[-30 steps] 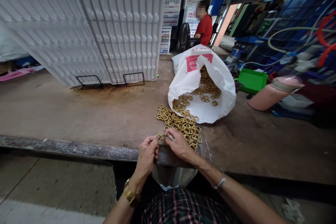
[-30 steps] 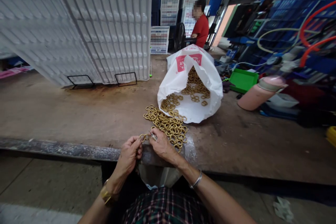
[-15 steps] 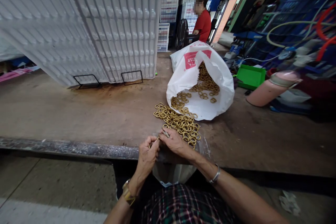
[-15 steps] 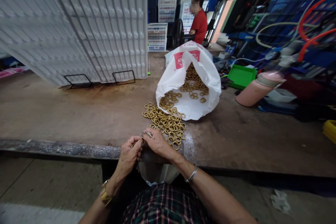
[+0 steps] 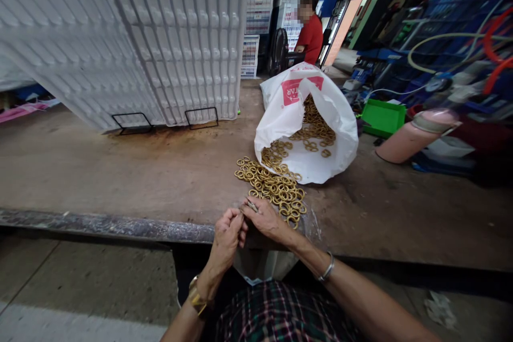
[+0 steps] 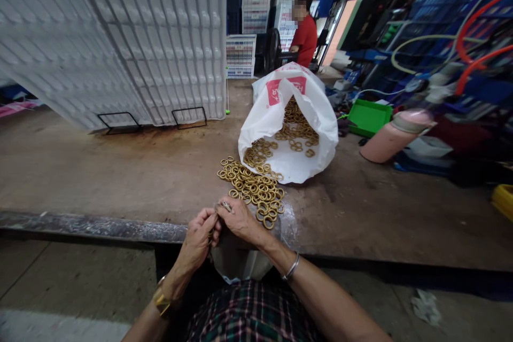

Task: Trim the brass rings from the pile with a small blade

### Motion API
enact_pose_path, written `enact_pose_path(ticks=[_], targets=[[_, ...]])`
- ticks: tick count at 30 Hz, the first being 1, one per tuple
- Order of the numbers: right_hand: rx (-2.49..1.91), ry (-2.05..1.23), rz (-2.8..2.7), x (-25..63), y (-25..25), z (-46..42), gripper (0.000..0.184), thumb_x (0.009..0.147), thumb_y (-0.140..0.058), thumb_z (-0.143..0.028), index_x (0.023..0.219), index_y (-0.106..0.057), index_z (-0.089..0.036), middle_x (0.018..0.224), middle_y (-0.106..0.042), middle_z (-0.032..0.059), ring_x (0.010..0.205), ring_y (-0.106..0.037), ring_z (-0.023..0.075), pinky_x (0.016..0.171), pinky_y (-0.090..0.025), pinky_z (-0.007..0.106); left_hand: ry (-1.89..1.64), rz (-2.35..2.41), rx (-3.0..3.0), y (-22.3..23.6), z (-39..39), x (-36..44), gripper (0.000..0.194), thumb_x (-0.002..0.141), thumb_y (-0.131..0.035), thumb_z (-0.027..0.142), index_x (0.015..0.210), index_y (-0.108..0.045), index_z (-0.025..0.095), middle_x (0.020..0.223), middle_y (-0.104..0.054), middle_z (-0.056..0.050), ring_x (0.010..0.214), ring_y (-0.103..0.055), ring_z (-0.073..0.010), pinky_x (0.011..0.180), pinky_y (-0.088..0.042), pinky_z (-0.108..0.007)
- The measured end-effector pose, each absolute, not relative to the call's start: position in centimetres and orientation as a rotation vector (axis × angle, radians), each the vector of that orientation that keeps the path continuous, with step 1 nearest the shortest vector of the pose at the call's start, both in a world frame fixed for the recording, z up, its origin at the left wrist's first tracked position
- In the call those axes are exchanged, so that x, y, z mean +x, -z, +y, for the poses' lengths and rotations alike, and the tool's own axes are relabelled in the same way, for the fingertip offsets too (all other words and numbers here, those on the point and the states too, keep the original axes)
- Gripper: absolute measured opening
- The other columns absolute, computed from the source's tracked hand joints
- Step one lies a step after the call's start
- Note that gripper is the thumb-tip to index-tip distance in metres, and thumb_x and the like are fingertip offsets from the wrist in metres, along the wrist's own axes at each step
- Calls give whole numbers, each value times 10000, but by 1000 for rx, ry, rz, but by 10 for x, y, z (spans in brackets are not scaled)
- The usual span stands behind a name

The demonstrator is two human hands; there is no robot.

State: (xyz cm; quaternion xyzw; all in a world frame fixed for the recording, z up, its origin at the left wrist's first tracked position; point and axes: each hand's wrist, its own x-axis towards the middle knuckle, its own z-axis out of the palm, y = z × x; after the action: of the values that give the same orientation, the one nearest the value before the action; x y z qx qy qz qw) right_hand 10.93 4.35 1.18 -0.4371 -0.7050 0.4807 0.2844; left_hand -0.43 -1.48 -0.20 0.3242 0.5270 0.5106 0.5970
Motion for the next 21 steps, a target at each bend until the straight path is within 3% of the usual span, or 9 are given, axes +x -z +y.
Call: enact_pose_path(ticks=[15, 21], targets=[[-1145, -1464, -1747, 109, -13, 43, 230, 812, -417, -295, 655, -517, -160, 567, -505, -36, 543, -463, 90, 539, -347, 201, -1216, 1116, 742, 3, -19, -7, 266, 778, -540, 428, 759, -484, 168, 563, -471, 67, 399, -377, -31, 368, -292, -152], [-1258, -1148, -1955, 114, 0, 43, 263, 817, -384, -222, 572, -466, -172, 524, -471, -32, 502, -418, 88, 507, -296, 203, -1254, 1090, 688, 2, -20, -7, 252, 769, -558, 407, 751, -467, 173, 558, -478, 68, 400, -385, -34, 362, -296, -149]])
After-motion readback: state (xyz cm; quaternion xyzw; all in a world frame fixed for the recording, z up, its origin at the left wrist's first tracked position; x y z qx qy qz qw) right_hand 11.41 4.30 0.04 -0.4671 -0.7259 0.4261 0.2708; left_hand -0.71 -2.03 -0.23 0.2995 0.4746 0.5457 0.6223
